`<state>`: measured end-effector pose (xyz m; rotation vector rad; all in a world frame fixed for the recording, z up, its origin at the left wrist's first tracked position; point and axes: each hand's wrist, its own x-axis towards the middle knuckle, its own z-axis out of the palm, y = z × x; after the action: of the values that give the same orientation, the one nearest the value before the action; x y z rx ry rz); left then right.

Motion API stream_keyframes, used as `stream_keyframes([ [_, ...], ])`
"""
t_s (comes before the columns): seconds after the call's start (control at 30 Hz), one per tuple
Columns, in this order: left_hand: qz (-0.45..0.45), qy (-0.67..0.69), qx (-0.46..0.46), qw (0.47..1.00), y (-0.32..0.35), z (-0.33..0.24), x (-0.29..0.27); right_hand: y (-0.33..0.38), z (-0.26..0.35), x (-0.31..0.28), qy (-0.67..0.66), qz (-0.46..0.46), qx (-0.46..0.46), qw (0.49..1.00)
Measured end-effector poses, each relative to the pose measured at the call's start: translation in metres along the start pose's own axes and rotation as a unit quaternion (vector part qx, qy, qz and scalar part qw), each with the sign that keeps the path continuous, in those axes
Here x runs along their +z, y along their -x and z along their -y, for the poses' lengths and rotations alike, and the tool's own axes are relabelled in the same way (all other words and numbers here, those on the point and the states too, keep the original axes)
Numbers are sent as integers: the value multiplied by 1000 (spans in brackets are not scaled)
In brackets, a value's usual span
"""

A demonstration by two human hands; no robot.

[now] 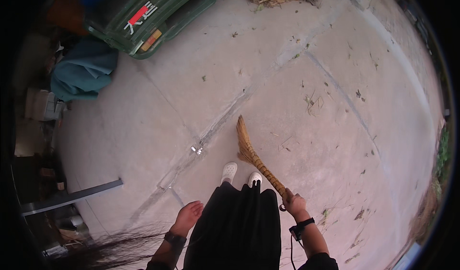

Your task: Sweeping plant debris and leaves into a pile on a concrete yard using a straw broom.

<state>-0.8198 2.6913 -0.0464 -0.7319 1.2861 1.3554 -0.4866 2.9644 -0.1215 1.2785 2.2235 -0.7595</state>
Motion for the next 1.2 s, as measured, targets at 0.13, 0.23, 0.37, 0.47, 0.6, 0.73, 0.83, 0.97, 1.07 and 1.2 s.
stream_keyframes([
  [0.13, 1, 2, -8, 1000, 5, -14, 8, -62, 13, -3, 13, 34, 18, 999],
  [0.23, -13, 13, 16, 1000, 11, -28, 8, -59, -21, -25, -13, 50, 81, 995],
  [0.37, -47, 37, -1, 998, 3, -34, 3, -14, -102, -45, 25, 39, 190, 981],
  [0.47, -46, 54, -7, 997, -5, -42, 9, 16, -148, -63, 58, 30, 301, 952],
  [0.6, -49, 66, -16, 996, -22, -67, 18, -2, -158, -94, 4, 10, 416, 909],
  [0.73, -9, 90, -3, 996, -48, -113, 17, -6, -112, -143, -145, -28, 474, 868],
  [0.83, -8, 92, 4, 996, -74, -159, 40, -2, -94, -153, -135, -1, 411, 902],
  [0.97, 20, 68, 6, 997, -86, -215, 67, -55, 41, -196, 39, 22, 178, 983],
  [1.07, 34, 60, -1, 998, -92, -248, 81, -137, 107, -200, 20, 37, 79, 996],
  [1.2, 18, 63, -2, 998, -95, -279, 91, -276, 225, -182, 38, 93, -41, 994],
])
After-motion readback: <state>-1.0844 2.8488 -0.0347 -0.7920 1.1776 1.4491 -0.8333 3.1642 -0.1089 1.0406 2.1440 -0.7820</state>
